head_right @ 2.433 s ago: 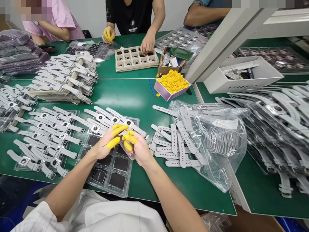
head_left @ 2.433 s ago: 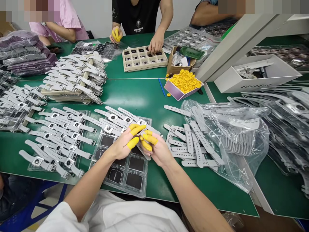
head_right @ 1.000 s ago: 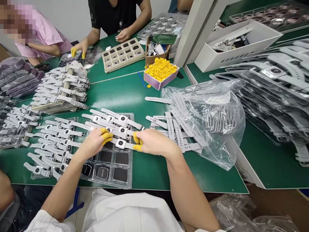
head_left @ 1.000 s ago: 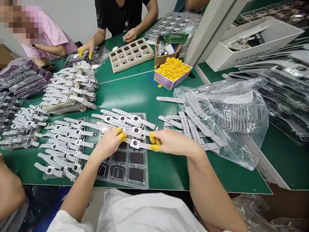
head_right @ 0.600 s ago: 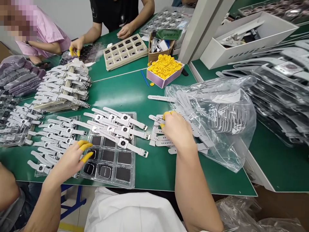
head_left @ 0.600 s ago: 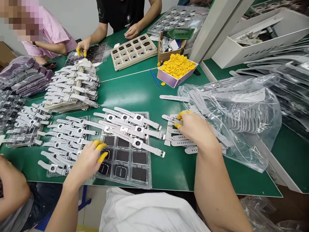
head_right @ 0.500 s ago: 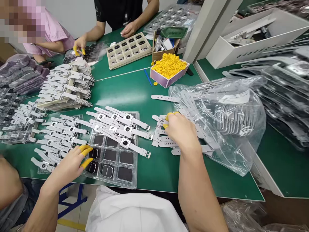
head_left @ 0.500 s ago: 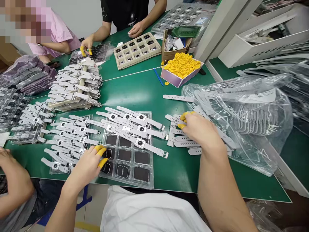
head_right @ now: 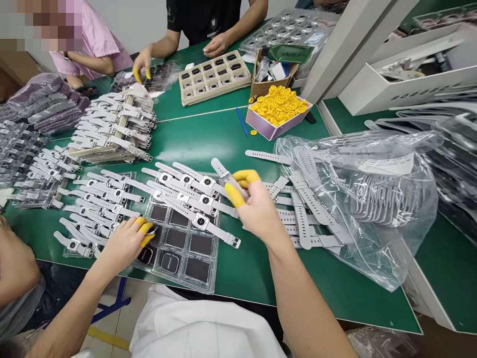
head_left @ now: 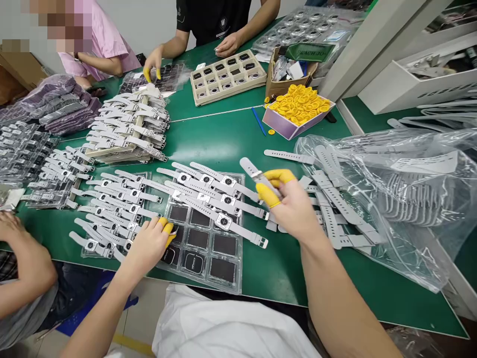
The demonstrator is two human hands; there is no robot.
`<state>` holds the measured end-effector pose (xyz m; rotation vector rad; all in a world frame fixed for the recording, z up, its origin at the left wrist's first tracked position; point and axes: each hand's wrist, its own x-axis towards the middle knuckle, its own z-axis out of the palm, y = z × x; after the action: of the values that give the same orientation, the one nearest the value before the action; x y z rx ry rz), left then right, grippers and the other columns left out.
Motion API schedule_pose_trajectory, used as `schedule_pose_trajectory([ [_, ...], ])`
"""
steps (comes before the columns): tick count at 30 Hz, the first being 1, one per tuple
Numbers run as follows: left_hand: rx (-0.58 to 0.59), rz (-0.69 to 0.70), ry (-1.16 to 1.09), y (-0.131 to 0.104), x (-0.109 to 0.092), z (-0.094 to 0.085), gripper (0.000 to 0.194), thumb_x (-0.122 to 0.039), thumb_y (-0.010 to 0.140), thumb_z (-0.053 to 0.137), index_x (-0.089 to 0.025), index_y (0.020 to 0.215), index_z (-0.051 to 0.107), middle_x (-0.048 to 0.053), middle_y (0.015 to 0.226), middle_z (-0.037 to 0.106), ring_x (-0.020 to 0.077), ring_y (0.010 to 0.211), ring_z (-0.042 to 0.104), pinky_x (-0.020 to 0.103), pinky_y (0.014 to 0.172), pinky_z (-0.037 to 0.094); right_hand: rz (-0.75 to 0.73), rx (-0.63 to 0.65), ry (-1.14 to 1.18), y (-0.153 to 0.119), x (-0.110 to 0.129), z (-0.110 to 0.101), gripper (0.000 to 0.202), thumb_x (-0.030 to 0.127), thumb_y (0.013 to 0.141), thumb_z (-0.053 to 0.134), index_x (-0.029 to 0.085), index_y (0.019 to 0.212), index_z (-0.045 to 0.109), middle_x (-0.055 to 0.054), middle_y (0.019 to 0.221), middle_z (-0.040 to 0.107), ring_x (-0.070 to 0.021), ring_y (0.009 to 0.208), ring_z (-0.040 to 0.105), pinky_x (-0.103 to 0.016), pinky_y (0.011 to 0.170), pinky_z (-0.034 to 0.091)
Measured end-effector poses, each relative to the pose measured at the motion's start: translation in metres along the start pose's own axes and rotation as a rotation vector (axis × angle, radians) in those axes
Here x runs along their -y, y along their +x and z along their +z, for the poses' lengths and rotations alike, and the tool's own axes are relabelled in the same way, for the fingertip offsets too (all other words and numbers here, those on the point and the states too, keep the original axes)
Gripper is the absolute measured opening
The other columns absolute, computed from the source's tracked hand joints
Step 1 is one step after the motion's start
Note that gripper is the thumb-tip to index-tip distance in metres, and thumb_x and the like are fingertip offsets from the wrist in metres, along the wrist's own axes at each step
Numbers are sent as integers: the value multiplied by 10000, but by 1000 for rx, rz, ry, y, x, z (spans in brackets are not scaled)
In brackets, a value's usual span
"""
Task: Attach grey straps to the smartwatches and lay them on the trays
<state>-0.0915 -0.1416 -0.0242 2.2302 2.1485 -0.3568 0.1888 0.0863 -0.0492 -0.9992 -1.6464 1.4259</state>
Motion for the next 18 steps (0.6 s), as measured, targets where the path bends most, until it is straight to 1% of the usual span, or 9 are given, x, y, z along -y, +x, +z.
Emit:
schedule_pose_trajectory([
  [2, -9, 4, -66, 2, 7, -5, 298, -236, 1058, 407, -171, 1075, 697, 145, 1066, 710, 316, 988, 636, 442, 806, 518, 1, 98, -21, -5, 2, 9, 244, 364, 900, 700, 261, 1073, 562, -40, 973, 650, -212, 823, 624, -338, 702, 539],
  [5, -66, -12, -173, 5, 15, -24, 246, -217, 1037, 442, -182, 1133, 666, 115, 1070, 712, 297, 969, 633, 443, 829, 529, 28, 273, 5, -12, 5, 19, 179, 348, 926, 687, 251, 1070, 641, -48, 993, 675, -201, 756, 606, -344, 652, 534],
  [6, -119, -38, -206, 7, 16, -32, 242, -209, 1027, 459, -184, 1173, 650, 112, 1088, 709, 293, 984, 632, 439, 842, 533, 36, 320, 32, -13, 6, 22, 174, 362, 937, 681, 249, 1069, 672, -55, 1017, 685, -200, 742, 606, -349, 638, 534],
  [8, -272, -106, -279, 13, 13, -51, 256, -208, 1019, 491, -193, 1240, 620, 105, 1117, 701, 275, 1015, 637, 419, 873, 540, 37, 378, 69, -16, 6, 28, 183, 389, 948, 680, 245, 1060, 701, -68, 1067, 693, -207, 769, 627, -365, 655, 550],
  [10, -447, -168, -381, 25, 4, -67, 252, -230, 1025, 528, -209, 1262, 612, 87, 1118, 696, 241, 1002, 650, 388, 893, 546, 29, 395, 58, -19, 3, 33, 181, 379, 949, 687, 245, 1071, 674, -74, 1079, 684, -228, 852, 651, -379, 704, 567],
  [12, -576, -190, -540, 43, -9, -76, 247, -256, 1031, 560, -224, 1269, 614, 69, 1124, 699, 204, 970, 664, 358, 891, 555, 19, 382, 50, -20, 0, 35, 198, 354, 942, 694, 248, 1093, 625, -79, 1086, 670, -248, 948, 659, -387, 745, 577],
  [15, -651, -138, -912, 80, -26, -73, 220, -298, 1037, 574, -217, 1241, 583, 77, 1166, 700, 180, 975, 687, 341, 876, 570, 23, 362, 115, -19, -1, 34, 239, 374, 898, 747, 249, 1061, 625, -77, 1070, 672, -261, 1004, 660, -411, 821, 584],
  [17, -647, -80, -1186, 106, -34, -62, 184, -333, 1048, 556, -210, 1180, 520, 87, 1149, 698, 165, 935, 700, 324, 819, 578, 34, 372, 207, -17, 2, 32, 252, 437, 855, 796, 248, 964, 669, -66, 989, 683, -258, 934, 665, -421, 830, 581],
  [18, -625, -57, -1300, 117, -37, -54, 171, -348, 1054, 541, -214, 1144, 483, 88, 1129, 698, 153, 889, 700, 306, 763, 576, 45, 378, 256, -16, 4, 32, 270, 480, 840, 808, 248, 904, 684, -60, 939, 680, -253, 875, 661, -417, 798, 580],
])
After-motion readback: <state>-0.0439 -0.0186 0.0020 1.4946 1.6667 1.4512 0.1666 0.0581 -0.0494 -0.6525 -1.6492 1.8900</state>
